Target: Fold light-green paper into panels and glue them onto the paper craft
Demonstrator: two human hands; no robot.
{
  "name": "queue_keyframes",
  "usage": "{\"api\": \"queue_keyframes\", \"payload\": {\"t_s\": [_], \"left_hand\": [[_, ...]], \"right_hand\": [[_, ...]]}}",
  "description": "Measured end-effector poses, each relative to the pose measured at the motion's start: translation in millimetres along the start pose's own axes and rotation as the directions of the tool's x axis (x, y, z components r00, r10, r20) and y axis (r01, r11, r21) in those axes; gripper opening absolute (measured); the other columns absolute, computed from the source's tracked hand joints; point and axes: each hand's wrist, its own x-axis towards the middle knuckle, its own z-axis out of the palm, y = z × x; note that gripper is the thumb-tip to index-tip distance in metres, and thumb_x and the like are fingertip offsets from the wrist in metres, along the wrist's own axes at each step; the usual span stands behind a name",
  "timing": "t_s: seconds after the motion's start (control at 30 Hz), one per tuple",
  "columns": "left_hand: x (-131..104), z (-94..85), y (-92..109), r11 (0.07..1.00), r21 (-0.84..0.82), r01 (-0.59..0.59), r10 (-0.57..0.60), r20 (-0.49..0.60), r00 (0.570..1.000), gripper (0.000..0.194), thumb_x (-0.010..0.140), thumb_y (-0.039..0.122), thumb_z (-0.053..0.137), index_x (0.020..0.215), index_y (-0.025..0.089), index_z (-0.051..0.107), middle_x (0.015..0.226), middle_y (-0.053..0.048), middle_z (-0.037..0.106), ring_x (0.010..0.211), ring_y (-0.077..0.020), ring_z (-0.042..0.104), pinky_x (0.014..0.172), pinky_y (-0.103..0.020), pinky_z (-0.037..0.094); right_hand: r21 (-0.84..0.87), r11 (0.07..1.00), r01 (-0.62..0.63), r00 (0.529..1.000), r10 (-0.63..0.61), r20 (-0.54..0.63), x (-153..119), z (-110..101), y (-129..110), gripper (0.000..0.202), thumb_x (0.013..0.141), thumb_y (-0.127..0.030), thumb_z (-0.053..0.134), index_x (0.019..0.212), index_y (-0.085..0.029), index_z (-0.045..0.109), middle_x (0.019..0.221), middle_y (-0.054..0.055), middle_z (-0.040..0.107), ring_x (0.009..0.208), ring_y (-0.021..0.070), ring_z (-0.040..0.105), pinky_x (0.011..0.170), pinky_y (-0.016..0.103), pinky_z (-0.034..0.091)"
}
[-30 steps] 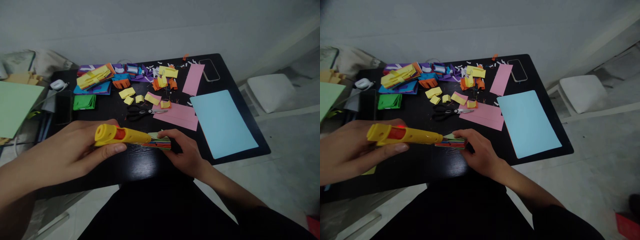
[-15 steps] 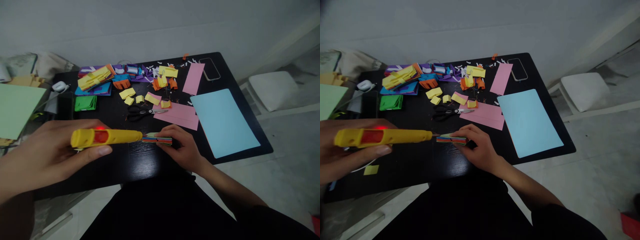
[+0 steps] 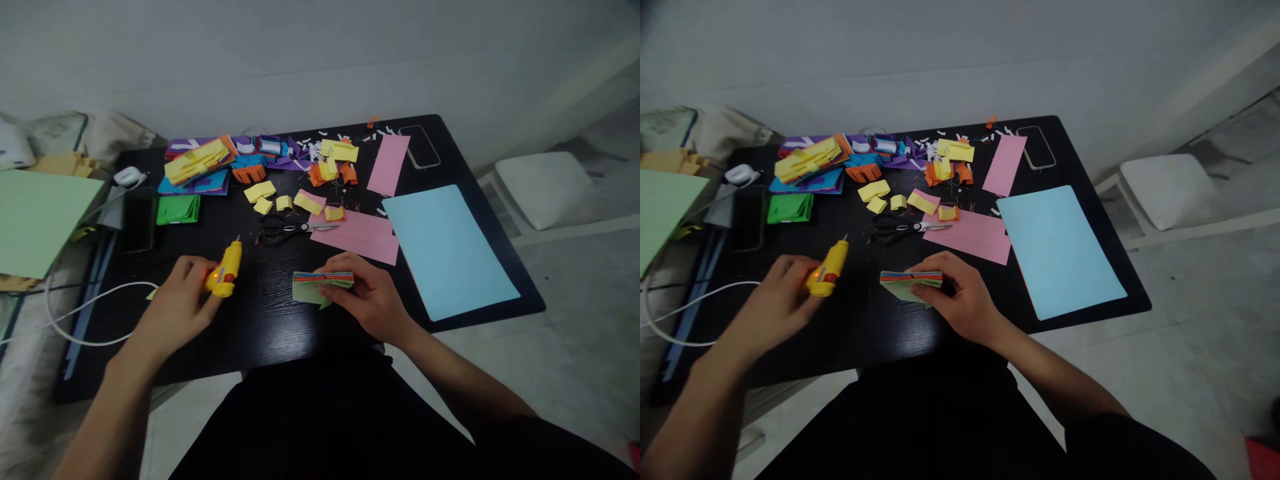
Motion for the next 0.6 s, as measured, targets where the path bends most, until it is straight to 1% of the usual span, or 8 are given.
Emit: {"api": "queue_keyframes", "payload": {"t_s": [0.1, 0.2, 0.3, 0.4, 0.47, 0.5, 0.53, 0.6], "left_hand": [[-0.5, 30.2, -9.7, 0.998, 0.065, 0.026, -0.026, 0.006, 1.000, 0.039, 0.087, 0.036, 0.053, 0.120, 0.016, 0.061, 0.118, -0.017, 0.058, 0.106, -0.0356, 0.064, 0.096, -0.052, 0.056], [3.2, 46.1, -16.4, 0.995, 0.098, 0.018, -0.015, -0.032, 0.999, 0.041, 0.086, 0.033, 0.054, 0.123, 0.015, 0.061, 0.118, -0.017, 0.059, 0.107, -0.0354, 0.062, 0.099, -0.053, 0.054], [7.3, 47.2, -15.3, 0.991, 0.134, 0.018, -0.013, -0.038, 0.999, 0.043, 0.085, 0.030, 0.055, 0.126, 0.015, 0.062, 0.123, -0.019, 0.060, 0.107, -0.0368, 0.061, 0.097, -0.054, 0.053], [8.4, 36.3, 2.5, 0.990, 0.131, 0.052, -0.043, -0.071, 0.997, 0.043, 0.082, 0.025, 0.057, 0.124, 0.016, 0.064, 0.132, -0.022, 0.060, 0.116, -0.0422, 0.059, 0.096, -0.061, 0.050], [7.2, 27.3, 26.0, 0.999, -0.008, 0.049, -0.050, -0.165, 0.985, 0.038, 0.087, 0.027, 0.057, 0.122, 0.017, 0.066, 0.135, -0.021, 0.062, 0.124, -0.0423, 0.057, 0.102, -0.062, 0.047], [6.3, 23.9, 40.5, 0.989, -0.147, 0.031, -0.060, -0.199, 0.978, 0.032, 0.092, 0.029, 0.057, 0.121, 0.019, 0.067, 0.131, -0.017, 0.065, 0.124, -0.0380, 0.060, 0.105, -0.059, 0.047], [5.6, 22.0, 56.0, 0.948, -0.318, 0.013, -0.078, -0.193, 0.978, 0.027, 0.095, 0.032, 0.059, 0.118, 0.021, 0.068, 0.123, -0.013, 0.069, 0.117, -0.0317, 0.065, 0.103, -0.051, 0.051], [5.5, 23.5, 86.6, 0.768, -0.640, 0.031, -0.104, -0.077, 0.992, 0.026, 0.097, 0.039, 0.064, 0.117, 0.024, 0.069, 0.108, -0.007, 0.074, 0.097, -0.0229, 0.071, 0.089, -0.039, 0.057]], "right_hand": [[0.086, 0.981, -0.172, 0.985, 0.172, 0.014, 0.2, -0.7, -2.0, 0.018, 0.086, -0.029, 0.084, 0.103, -0.028, 0.078, 0.099, 0.000, 0.076, 0.092, 0.0171, 0.071, 0.080, 0.031, 0.059], [0.137, 0.951, -0.276, 0.961, 0.275, 0.031, 0.3, -1.1, 1.1, 0.023, 0.083, -0.032, 0.086, 0.104, -0.027, 0.078, 0.094, 0.000, 0.078, 0.088, 0.0178, 0.074, 0.080, 0.033, 0.061], [0.133, 0.949, -0.286, 0.958, 0.287, 0.017, -0.4, -0.5, 5.8, 0.025, 0.082, -0.035, 0.086, 0.104, -0.026, 0.077, 0.094, 0.000, 0.079, 0.087, 0.0187, 0.074, 0.080, 0.035, 0.061], [0.108, 0.946, -0.304, 0.953, 0.304, 0.019, -0.9, 0.5, 8.5, 0.024, 0.083, -0.036, 0.085, 0.103, -0.025, 0.077, 0.093, 0.001, 0.078, 0.086, 0.0190, 0.073, 0.080, 0.036, 0.061], [0.111, 0.942, -0.317, 0.948, 0.316, 0.033, -0.7, 1.2, 9.3, 0.023, 0.084, -0.035, 0.084, 0.102, -0.024, 0.077, 0.093, 0.001, 0.078, 0.086, 0.0188, 0.073, 0.080, 0.036, 0.060], [0.116, 0.939, -0.323, 0.946, 0.320, 0.042, -0.5, 1.6, 9.7, 0.023, 0.083, -0.034, 0.084, 0.103, -0.024, 0.078, 0.094, 0.002, 0.079, 0.087, 0.0189, 0.073, 0.081, 0.035, 0.060], [0.123, 0.937, -0.327, 0.945, 0.323, 0.050, -0.2, 2.0, 10.2, 0.024, 0.083, -0.034, 0.085, 0.103, -0.023, 0.078, 0.095, 0.002, 0.079, 0.088, 0.0188, 0.073, 0.082, 0.035, 0.059], [0.136, 0.934, -0.329, 0.944, 0.324, 0.060, 0.2, 3.0, 11.2, 0.026, 0.081, -0.033, 0.086, 0.103, -0.023, 0.079, 0.096, 0.002, 0.079, 0.089, 0.0187, 0.073, 0.084, 0.035, 0.058]]}}
